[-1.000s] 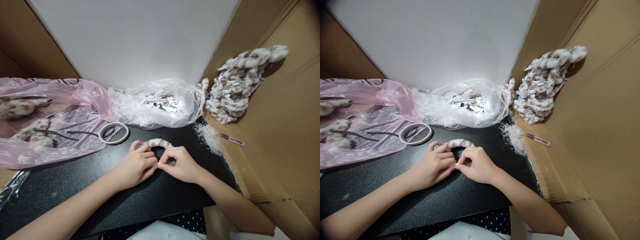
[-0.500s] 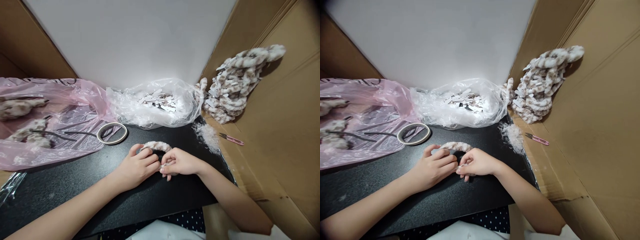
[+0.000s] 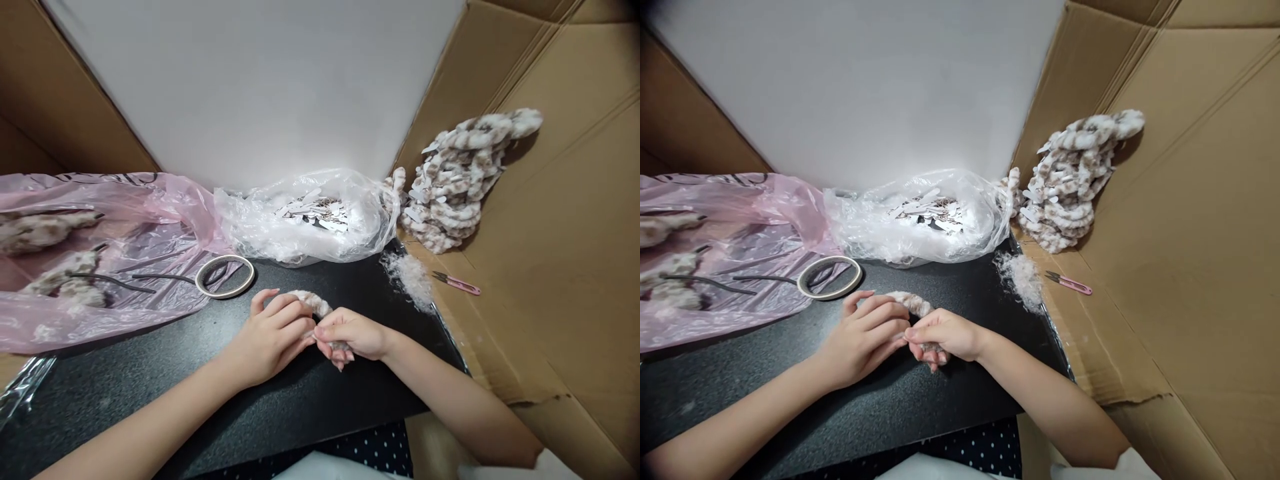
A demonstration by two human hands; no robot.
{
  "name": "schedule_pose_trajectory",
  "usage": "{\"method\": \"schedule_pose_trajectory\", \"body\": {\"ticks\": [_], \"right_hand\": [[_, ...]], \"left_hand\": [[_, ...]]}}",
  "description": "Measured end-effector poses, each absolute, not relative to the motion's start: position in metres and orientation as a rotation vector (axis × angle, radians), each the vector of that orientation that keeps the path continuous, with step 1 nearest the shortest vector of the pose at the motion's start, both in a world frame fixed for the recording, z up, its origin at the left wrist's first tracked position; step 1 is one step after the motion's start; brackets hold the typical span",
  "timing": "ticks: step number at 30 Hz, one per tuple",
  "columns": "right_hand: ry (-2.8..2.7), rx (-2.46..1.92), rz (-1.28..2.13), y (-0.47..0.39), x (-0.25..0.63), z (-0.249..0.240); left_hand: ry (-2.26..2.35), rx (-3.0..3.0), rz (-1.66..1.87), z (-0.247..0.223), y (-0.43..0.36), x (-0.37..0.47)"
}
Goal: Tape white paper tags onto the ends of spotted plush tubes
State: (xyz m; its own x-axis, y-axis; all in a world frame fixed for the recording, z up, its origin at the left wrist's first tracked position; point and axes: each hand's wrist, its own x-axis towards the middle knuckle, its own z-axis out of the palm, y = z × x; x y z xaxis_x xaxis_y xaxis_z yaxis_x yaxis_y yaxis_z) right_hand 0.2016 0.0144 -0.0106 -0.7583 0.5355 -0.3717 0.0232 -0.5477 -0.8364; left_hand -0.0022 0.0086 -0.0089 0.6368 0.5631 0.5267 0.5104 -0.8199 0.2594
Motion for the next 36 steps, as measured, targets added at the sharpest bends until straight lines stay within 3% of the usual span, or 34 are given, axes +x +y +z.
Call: {"method": "schedule_pose_trajectory", "body": {"ticks": [7,15,22,29,36], "right_hand": [[-0.757,-0.531,2.313,0.017,0.206,-0.011],[-0.599,-0.51,2.482,0.015,0.203,-0.016],[-0.429,-0.696,2.61,0.018,0.197,-0.015],[-0.397,-0.714,2.447,0.02,0.199,-0.013],[-0.445,-0.696,2.482,0.02,0.199,-0.013]], "left_hand": [[1.035,2.198,1.261,-0.012,0.018,-0.015],[0.859,1.809,0.971,-0.011,0.013,-0.004],[0.901,1.008,0.659,-0.015,0.015,0.001],[0.802,1.074,0.48,-0.009,0.021,-0.002],[0.801,0.912,0.73,-0.017,0.02,0.007]]}}
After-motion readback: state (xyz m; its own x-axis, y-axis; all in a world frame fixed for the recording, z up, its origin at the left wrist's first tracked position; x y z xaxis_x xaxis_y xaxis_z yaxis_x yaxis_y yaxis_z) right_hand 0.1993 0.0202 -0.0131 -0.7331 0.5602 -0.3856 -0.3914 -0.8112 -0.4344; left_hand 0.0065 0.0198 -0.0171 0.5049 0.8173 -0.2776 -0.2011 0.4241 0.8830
